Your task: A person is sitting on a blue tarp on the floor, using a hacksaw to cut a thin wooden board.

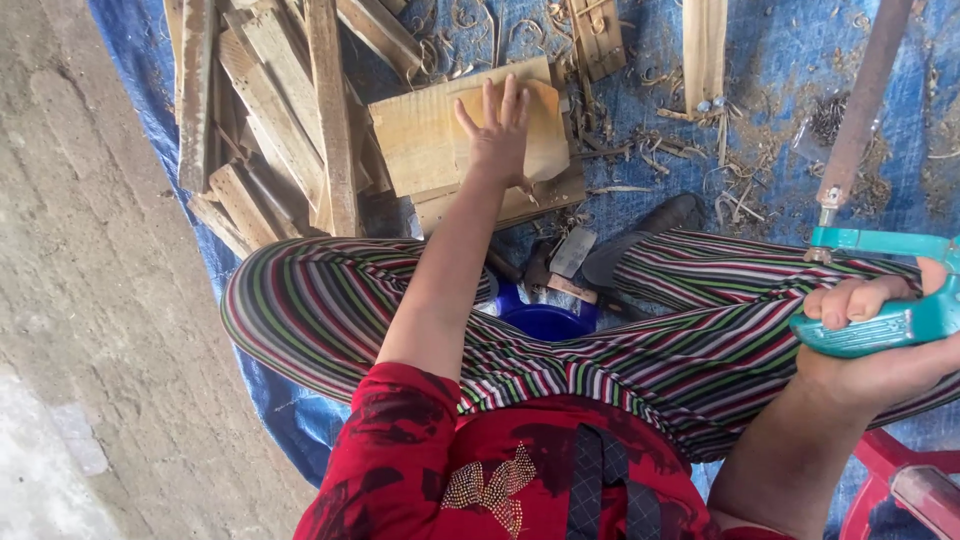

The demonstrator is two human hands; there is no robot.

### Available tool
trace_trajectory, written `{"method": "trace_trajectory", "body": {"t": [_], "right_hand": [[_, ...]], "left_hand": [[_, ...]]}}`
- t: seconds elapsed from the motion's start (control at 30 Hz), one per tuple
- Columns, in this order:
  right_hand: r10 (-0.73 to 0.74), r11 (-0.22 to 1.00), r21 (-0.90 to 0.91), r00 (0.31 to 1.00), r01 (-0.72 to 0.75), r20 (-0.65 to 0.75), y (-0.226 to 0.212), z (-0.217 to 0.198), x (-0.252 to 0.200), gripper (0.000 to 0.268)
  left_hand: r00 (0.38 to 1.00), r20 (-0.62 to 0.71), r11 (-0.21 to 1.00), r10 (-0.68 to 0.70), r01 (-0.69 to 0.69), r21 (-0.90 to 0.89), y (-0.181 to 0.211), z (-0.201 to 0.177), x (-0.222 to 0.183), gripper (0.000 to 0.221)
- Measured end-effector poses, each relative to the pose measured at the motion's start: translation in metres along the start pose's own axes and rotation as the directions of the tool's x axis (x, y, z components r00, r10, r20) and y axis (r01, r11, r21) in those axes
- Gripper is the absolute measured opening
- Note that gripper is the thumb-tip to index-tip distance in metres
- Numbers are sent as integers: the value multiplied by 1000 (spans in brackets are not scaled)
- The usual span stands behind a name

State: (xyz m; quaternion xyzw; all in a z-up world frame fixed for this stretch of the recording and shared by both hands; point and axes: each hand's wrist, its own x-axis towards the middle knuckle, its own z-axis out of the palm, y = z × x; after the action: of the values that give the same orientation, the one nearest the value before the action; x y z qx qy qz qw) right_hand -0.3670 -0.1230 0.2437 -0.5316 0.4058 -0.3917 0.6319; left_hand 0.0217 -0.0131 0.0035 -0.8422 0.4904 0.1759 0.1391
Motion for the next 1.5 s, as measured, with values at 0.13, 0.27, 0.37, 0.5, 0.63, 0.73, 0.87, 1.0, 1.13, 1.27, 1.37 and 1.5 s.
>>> {"method": "trace_trajectory", "body": {"t": [0.13, 0.27, 0.37, 0.5, 0.63, 0.73, 0.87, 1.0, 1.13, 1.27, 1.37, 1.5], "right_hand": [[12, 999, 31, 1000, -12, 10, 7, -7, 2, 59], [-14, 1000, -17, 998, 15, 54, 7, -7, 5, 70], [-7, 1000, -13, 998, 8, 69, 8, -8, 7, 73], [-12, 1000, -12, 994, 14, 113, 10, -11, 7, 65], [-38, 997, -67, 988, 49, 150, 10, -11, 7, 72], [-38, 998, -45, 993, 43, 111, 15, -15, 9, 71], [-31, 998, -51, 992, 37, 121, 12, -13, 9, 72], [8, 1000, -22, 999, -7, 49, 9, -5, 9, 67], [27, 1000, -9, 1000, -27, 11, 4, 2, 5, 61], [26, 1000, 1, 1000, -26, -14, 1, 7, 5, 73], [16, 1000, -9, 1000, -16, -13, -2, 12, 3, 74], [42, 997, 58, 999, -41, -5, 1, 6, 6, 75]], "left_hand": [[999, 27, 999, 35, -34, -42, -10, -12, 1, 157], [997, 54, 994, 51, -46, -99, -16, -14, 5, 154], [998, 33, 990, 44, -39, -136, -23, -13, 8, 159], [999, -23, 981, -44, 39, -189, -39, -16, 20, 153], [999, 28, 973, -37, 42, -225, -49, -7, 28, 154], [998, 58, 984, -6, 16, -175, -49, -11, 26, 155], [999, 43, 988, 4, 2, -151, -43, -3, 28, 158], [1000, 11, 988, -3, 4, -155, -40, 2, 27, 159], [1000, -2, 982, -5, 5, -189, -38, 1, 19, 154], [993, -27, 988, 115, -118, -101, -17, -16, -8, 158], [982, -45, 982, 185, -186, -21, -6, 8, -10, 154], [983, -95, 980, 160, -169, -104, -8, 5, -9, 146]]}}
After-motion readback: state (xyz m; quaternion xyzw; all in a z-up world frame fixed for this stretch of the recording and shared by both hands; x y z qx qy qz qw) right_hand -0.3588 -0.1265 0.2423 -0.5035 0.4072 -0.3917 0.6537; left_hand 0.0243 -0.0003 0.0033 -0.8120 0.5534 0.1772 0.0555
